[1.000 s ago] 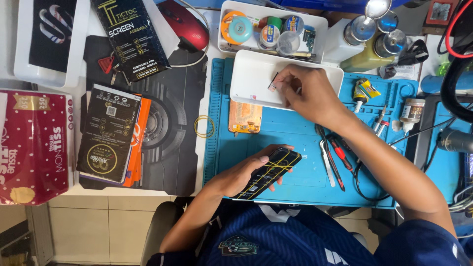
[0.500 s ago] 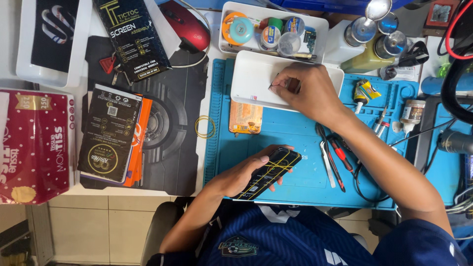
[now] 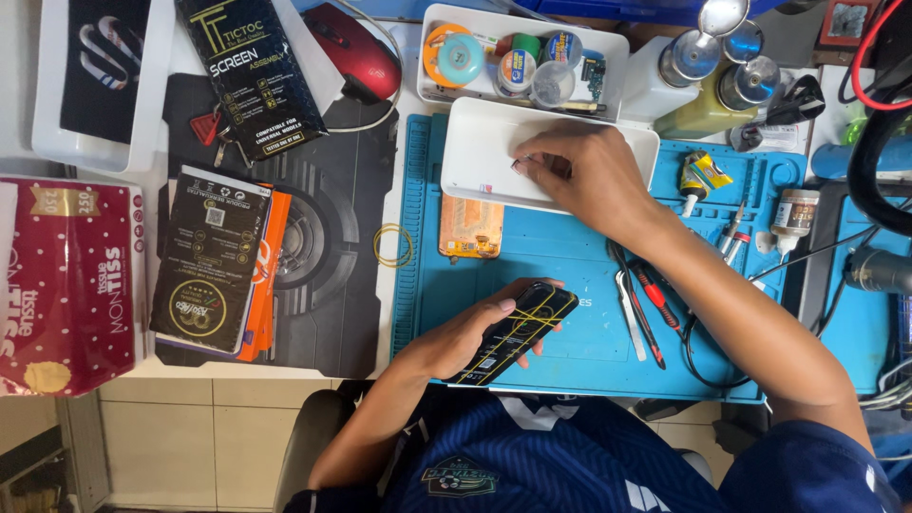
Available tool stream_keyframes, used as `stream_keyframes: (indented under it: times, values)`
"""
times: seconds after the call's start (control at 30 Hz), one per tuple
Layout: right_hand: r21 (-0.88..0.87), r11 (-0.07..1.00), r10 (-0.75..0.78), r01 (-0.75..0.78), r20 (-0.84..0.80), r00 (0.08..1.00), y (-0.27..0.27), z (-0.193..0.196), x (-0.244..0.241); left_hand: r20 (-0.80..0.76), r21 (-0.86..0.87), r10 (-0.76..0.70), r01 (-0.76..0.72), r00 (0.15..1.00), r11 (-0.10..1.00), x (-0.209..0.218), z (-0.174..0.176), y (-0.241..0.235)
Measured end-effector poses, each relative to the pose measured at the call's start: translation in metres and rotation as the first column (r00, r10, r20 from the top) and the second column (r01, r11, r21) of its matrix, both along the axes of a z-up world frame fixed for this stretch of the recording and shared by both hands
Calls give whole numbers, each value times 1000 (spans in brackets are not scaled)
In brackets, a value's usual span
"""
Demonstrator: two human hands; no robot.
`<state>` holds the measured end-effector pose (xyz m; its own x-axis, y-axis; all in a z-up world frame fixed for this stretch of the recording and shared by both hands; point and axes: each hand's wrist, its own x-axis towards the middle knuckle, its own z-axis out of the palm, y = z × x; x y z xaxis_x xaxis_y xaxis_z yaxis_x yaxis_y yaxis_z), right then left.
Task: The person uses a screwdriver to remove screws from a disassembled smartphone, then secures the phone with rubber bands and inserts a SIM card. The phone remains open with internal components visible throughout.
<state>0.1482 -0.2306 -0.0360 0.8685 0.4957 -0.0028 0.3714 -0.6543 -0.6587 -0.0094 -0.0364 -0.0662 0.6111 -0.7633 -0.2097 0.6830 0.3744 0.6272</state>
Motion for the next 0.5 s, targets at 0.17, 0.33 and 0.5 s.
stream_keyframes:
  times: [0.17, 0.33, 0.5]
  values:
    - [12, 1000, 19, -20, 31, 999, -2, -2, 0, -14, 11, -7, 7, 1000, 1000, 1, 1, 1]
    - [4, 1000, 1, -1, 12, 1000, -3, -5, -1, -23, -18, 6, -6, 1000, 1000, -1, -1, 0]
    - [-40, 997, 76, -72, 100, 992, -1, 2, -2, -29, -11, 3, -3, 1000, 1000, -1, -1, 0]
